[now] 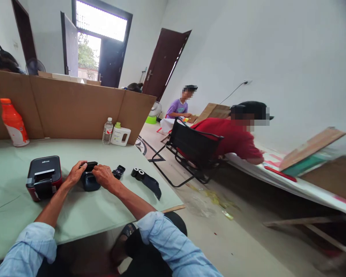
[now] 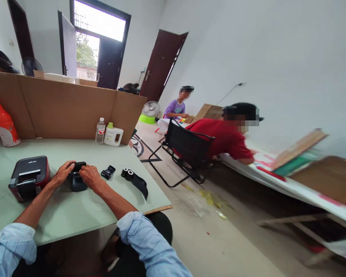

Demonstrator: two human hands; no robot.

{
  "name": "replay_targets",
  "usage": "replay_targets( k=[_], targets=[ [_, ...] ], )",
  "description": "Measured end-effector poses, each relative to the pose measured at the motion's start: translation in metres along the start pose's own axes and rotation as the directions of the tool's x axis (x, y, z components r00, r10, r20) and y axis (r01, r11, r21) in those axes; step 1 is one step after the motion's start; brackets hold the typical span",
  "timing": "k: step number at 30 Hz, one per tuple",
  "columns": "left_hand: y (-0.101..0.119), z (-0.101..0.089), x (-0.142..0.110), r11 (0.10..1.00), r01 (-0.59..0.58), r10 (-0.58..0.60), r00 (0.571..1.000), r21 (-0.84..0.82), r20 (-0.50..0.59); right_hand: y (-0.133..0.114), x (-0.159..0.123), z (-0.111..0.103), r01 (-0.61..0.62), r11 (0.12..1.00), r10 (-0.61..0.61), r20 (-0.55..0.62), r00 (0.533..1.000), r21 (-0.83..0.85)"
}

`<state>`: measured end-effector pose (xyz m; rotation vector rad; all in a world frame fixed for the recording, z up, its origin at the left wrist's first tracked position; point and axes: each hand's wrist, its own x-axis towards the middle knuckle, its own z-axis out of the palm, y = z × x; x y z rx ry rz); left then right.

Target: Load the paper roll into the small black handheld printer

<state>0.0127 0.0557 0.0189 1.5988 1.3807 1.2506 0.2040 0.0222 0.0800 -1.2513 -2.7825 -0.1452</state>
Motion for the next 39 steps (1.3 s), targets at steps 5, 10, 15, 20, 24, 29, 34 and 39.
replay_targets(
  k=[5,10,15,20,24,29,34,39],
  targets=[
    [0.001,0.0,0.0,1.0,0.001,-0.001,1.0,-0.008,-0.007,-0.004,-0.009,0.0,0.012,1.0,-0.012,-0.02,1.0,0.005],
    [0.004,-0.001,-0.002,1.0,-0.002,0.002,1.0,0.007,0.0,-0.009,-0.012,0.009,-0.014,0.999,0.017,-0.072,0.997,0.035],
    [0.009,-0.005,-0.004,1.0,-0.01,0.01,1.0,0.014,0.014,-0.008,-0.009,0.015,-0.02,0.999,0.025,-0.113,0.993,0.048],
    [0.007,-0.006,-0.003,0.999,-0.026,0.025,0.999,0.02,0.027,-0.005,-0.016,0.024,0.011,0.998,0.0,-0.169,0.986,0.064],
    [0.003,-0.005,-0.004,0.999,-0.03,0.029,0.999,0.035,0.039,-0.005,-0.025,0.039,0.04,0.993,-0.005,-0.29,0.957,0.115],
    [-0.002,-0.007,-0.007,0.997,-0.058,0.054,0.996,0.051,0.072,-0.002,-0.035,0.056,0.066,0.974,0.032,-0.421,0.907,0.216],
    [-0.007,-0.01,-0.01,0.993,-0.09,0.081,0.991,0.076,0.11,0.009,-0.035,0.069,0.093,0.899,0.152,-0.505,0.85,0.428],
    [-0.008,-0.013,-0.013,0.987,-0.123,0.108,0.985,0.106,0.133,0.019,-0.024,0.079,0.098,0.831,0.192,-0.448,0.873,0.548]
  ],
)
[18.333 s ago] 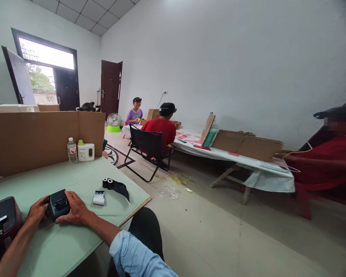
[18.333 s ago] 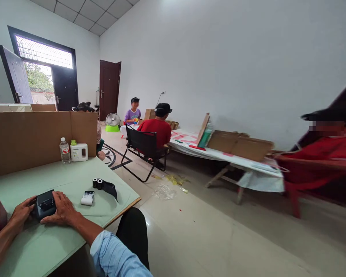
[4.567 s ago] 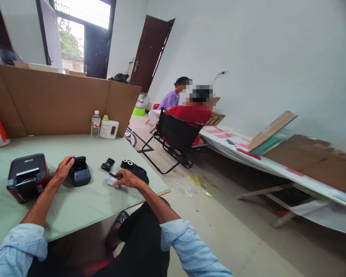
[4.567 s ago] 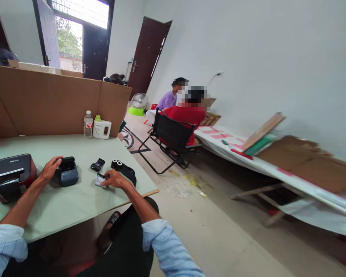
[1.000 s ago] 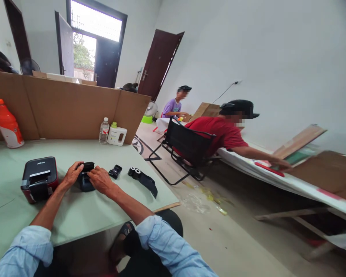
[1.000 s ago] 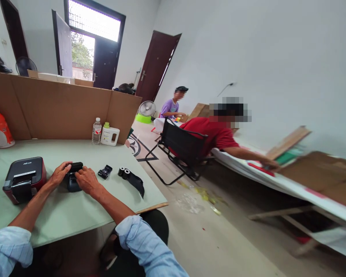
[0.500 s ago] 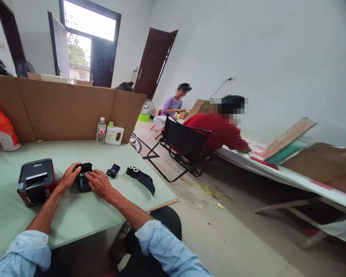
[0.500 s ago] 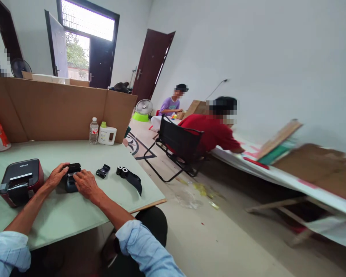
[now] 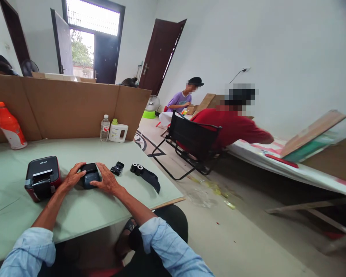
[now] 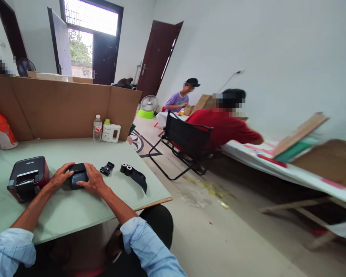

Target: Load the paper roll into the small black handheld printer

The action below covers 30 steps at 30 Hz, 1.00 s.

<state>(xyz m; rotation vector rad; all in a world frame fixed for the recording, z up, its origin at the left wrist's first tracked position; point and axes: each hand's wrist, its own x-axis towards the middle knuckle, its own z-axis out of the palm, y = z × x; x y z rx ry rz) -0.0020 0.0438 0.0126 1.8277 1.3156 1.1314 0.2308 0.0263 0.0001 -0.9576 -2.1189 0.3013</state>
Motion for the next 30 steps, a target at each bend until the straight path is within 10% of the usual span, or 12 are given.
replay_targets(
  k=[30],
  targets=[
    [0.015,0.001,-0.006,0.998,0.027,-0.029,0.999,0.058,0.026,-0.005,-0.01,0.01,-0.171,0.928,0.198,-0.049,0.979,0.33]
  ],
)
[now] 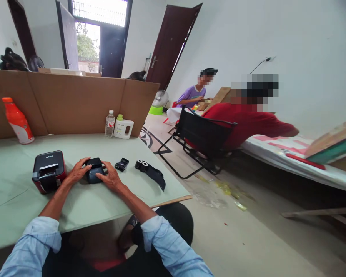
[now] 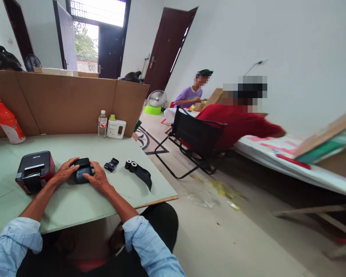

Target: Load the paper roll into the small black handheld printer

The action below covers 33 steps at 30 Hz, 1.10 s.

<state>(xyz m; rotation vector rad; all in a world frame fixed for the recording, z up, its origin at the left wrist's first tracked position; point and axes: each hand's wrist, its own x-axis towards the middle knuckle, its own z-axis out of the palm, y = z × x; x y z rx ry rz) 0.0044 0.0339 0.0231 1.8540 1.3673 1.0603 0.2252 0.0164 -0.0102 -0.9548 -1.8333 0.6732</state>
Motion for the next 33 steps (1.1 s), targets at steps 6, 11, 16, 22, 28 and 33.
replay_targets(
  k=[6,11,16,22,28,33],
  targets=[
    [-0.002,0.005,0.013,0.999,0.043,-0.041,0.997,0.027,-0.069,0.001,0.009,-0.002,0.042,0.98,-0.04,0.015,0.999,-0.196],
    [0.0,0.006,0.021,0.998,0.059,-0.055,0.994,0.038,-0.099,0.001,0.026,-0.008,0.093,0.952,-0.076,0.07,0.995,-0.291],
    [0.007,0.004,0.024,0.998,0.057,-0.052,0.993,0.04,-0.109,-0.002,0.028,-0.008,0.091,0.931,-0.061,0.095,0.994,-0.354],
    [0.014,0.004,0.023,0.998,0.048,-0.042,0.993,0.05,-0.109,-0.013,0.026,-0.008,0.092,0.908,-0.054,0.103,0.993,-0.409],
    [0.02,0.002,0.023,0.996,0.037,-0.028,0.994,0.081,-0.106,-0.027,0.027,-0.003,0.119,0.869,-0.043,0.166,0.985,-0.481],
    [0.025,-0.001,0.023,0.994,0.027,-0.017,0.995,0.108,-0.094,-0.039,0.032,0.003,0.126,0.822,0.004,0.227,0.974,-0.556]
  ],
)
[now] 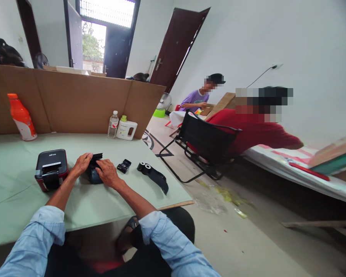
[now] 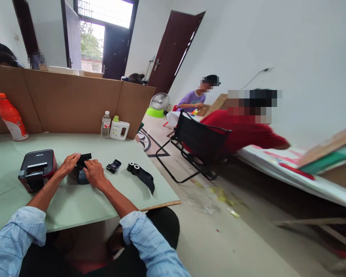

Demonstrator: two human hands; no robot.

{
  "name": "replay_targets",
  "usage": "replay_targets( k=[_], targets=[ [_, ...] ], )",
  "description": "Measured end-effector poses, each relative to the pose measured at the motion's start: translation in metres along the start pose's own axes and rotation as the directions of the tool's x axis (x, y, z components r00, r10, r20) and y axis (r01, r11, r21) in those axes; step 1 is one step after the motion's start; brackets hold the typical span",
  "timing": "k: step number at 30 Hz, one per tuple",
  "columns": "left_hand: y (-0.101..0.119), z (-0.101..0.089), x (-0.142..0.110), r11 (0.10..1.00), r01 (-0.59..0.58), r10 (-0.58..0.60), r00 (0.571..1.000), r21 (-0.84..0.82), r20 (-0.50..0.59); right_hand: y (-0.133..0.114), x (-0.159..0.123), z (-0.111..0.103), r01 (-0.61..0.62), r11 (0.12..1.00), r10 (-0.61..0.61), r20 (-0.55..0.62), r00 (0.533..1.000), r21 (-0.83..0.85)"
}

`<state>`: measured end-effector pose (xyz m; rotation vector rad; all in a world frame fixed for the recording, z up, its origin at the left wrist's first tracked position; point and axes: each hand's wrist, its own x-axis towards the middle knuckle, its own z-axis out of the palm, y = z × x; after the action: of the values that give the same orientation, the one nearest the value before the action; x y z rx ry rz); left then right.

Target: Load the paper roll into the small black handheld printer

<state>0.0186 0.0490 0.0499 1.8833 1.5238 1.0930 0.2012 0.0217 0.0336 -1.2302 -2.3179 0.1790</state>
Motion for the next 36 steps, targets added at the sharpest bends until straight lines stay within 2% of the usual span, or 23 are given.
replay_targets(
  k=[6,12,20,28,36],
  targets=[
    [0.0,0.0,0.001,1.0,0.0,0.0,1.0,0.01,-0.002,-0.003,0.012,-0.005,-0.018,0.995,0.026,0.081,0.996,-0.096],
    [-0.001,0.002,0.0,1.0,-0.001,0.001,1.0,0.009,-0.001,-0.004,0.016,-0.008,0.013,0.99,-0.001,0.082,0.997,-0.142],
    [-0.008,0.005,-0.001,1.0,0.005,-0.005,1.0,-0.017,0.004,0.0,0.0,-0.002,0.119,0.981,-0.124,-0.02,0.992,-0.152],
    [-0.021,0.008,-0.004,0.999,0.009,-0.008,1.0,-0.043,0.013,0.008,-0.016,0.013,0.209,0.966,-0.232,-0.155,0.96,-0.152],
    [-0.037,0.012,-0.013,0.998,-0.022,0.025,0.999,-0.06,0.045,0.006,-0.03,0.027,0.227,0.961,-0.262,-0.261,0.929,-0.155]
  ],
)
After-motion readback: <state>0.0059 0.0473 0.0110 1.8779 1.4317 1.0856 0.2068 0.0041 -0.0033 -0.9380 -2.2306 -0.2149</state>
